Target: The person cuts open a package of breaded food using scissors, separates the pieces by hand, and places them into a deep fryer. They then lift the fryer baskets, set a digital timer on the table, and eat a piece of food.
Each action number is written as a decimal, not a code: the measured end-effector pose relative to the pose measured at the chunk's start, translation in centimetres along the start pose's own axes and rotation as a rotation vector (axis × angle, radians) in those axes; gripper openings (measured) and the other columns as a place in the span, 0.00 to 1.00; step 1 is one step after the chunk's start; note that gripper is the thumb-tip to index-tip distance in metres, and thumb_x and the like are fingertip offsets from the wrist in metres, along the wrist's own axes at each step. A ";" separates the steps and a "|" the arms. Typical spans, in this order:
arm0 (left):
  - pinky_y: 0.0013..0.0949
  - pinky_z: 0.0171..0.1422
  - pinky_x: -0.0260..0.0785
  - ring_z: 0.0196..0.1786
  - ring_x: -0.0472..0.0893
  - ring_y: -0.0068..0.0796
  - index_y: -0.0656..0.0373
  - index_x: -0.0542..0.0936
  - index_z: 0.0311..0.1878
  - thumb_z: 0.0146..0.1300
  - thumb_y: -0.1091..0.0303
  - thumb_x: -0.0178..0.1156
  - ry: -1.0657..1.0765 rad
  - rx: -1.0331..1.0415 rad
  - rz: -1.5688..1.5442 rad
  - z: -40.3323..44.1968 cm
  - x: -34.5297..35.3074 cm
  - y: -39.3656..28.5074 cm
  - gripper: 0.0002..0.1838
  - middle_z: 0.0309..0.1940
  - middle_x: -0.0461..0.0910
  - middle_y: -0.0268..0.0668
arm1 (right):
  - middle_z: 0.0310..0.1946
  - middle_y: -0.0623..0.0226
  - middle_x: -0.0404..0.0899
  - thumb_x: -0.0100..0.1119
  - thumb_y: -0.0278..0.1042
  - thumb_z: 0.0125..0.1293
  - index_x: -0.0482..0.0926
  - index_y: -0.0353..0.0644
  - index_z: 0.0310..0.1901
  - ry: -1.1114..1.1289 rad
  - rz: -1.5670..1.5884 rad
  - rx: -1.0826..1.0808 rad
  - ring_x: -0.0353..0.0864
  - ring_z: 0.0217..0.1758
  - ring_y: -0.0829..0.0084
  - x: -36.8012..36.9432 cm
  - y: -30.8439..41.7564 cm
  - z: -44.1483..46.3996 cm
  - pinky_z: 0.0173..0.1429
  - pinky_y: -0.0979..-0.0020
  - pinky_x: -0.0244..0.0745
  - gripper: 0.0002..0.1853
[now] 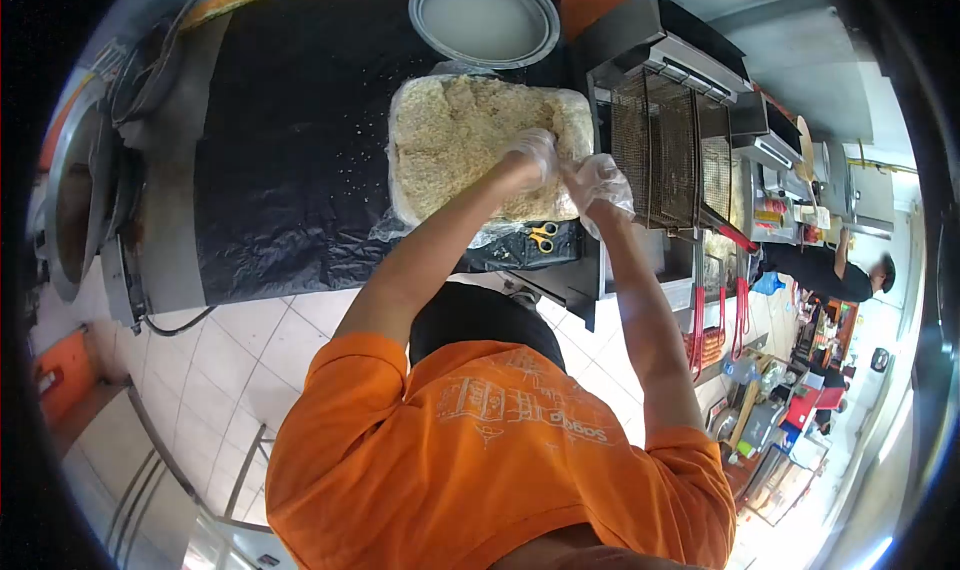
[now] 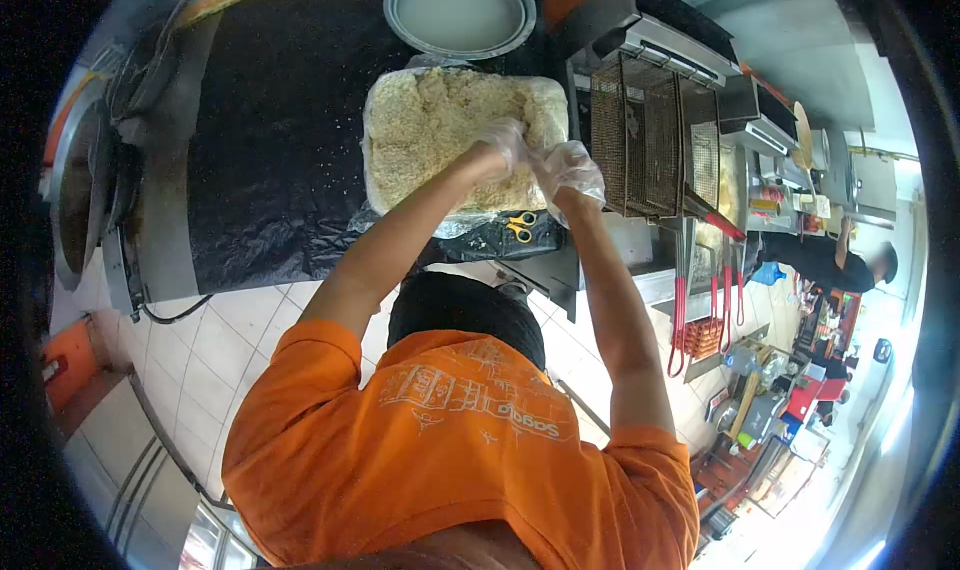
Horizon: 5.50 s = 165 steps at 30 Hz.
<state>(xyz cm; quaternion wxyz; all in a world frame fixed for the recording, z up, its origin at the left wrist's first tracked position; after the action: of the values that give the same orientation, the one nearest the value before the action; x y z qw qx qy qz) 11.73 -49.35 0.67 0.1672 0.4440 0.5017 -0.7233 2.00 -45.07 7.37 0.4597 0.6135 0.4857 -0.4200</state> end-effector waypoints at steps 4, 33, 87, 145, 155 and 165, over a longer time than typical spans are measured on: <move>0.43 0.52 0.77 0.48 0.84 0.45 0.62 0.85 0.42 0.45 0.45 0.74 0.239 -0.216 -0.236 0.9 0.5 1.8 0.30 0.43 0.85 0.51 | 0.34 0.49 0.84 0.56 0.58 0.64 0.84 0.40 0.35 -0.161 -0.142 -0.151 0.85 0.40 0.49 3.8 -2.7 0.9 0.43 0.54 0.78 0.25; 0.43 0.45 0.77 0.40 0.84 0.47 0.59 0.84 0.37 0.59 0.65 0.57 0.014 -0.259 -0.149 -3.1 0.9 2.1 0.10 0.33 0.84 0.50 | 0.68 0.64 0.68 0.49 0.40 0.69 0.74 0.60 0.63 -0.089 -0.820 -0.864 0.62 0.74 0.56 2.1 3.3 -1.0 0.77 0.51 0.58 0.21; 0.40 0.54 0.73 0.49 0.84 0.44 0.59 0.86 0.44 0.60 0.46 0.57 0.133 -0.314 -0.197 -5.2 -5.6 10.2 0.24 0.43 0.85 0.48 | 0.56 0.53 0.79 0.53 0.23 0.62 0.66 0.52 0.71 0.389 -0.714 -0.840 0.79 0.59 0.55 2.8 13.3 7.8 0.62 0.60 0.74 0.33; 0.46 0.64 0.69 0.58 0.79 0.43 0.34 0.83 0.56 0.62 0.31 0.50 -0.056 0.067 0.074 -8.5 -10.3 4.9 0.28 0.59 0.79 0.36 | 0.60 0.58 0.77 0.56 0.42 0.67 0.73 0.49 0.64 -0.004 -0.426 -0.467 0.80 0.58 0.57 2.0 2.3 9.8 0.60 0.59 0.77 0.24; 0.49 0.58 0.72 0.53 0.80 0.43 0.39 0.85 0.53 0.63 0.33 0.54 -0.063 -0.018 0.103 -8.2 -9.9 5.3 0.26 0.56 0.80 0.35 | 0.44 0.54 0.84 0.58 0.40 0.65 0.84 0.38 0.44 -0.105 -0.931 -0.334 0.87 0.45 0.62 1.1 6.8 7.2 0.44 0.62 0.81 0.15; 0.48 0.57 0.72 0.49 0.82 0.44 0.48 0.86 0.45 0.60 0.32 0.54 -0.087 0.048 0.106 -9.5 -12.3 4.5 0.29 0.45 0.83 0.40 | 0.50 0.55 0.84 0.55 0.47 0.67 0.86 0.45 0.46 -0.002 -0.808 -0.240 0.85 0.52 0.57 -1.1 5.0 9.7 0.53 0.57 0.79 0.17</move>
<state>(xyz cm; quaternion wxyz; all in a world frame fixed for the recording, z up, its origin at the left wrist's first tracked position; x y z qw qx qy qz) 26.10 -45.50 7.06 0.2162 0.4421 0.4521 -0.7439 6.09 -55.29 7.03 0.3266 0.3154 0.7322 -0.5077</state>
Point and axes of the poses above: each hand's wrist, its own z-axis towards the middle knuckle, its own x-axis out of the palm, y = z × x, the point moved 9 cm from there along z, towards the middle knuckle
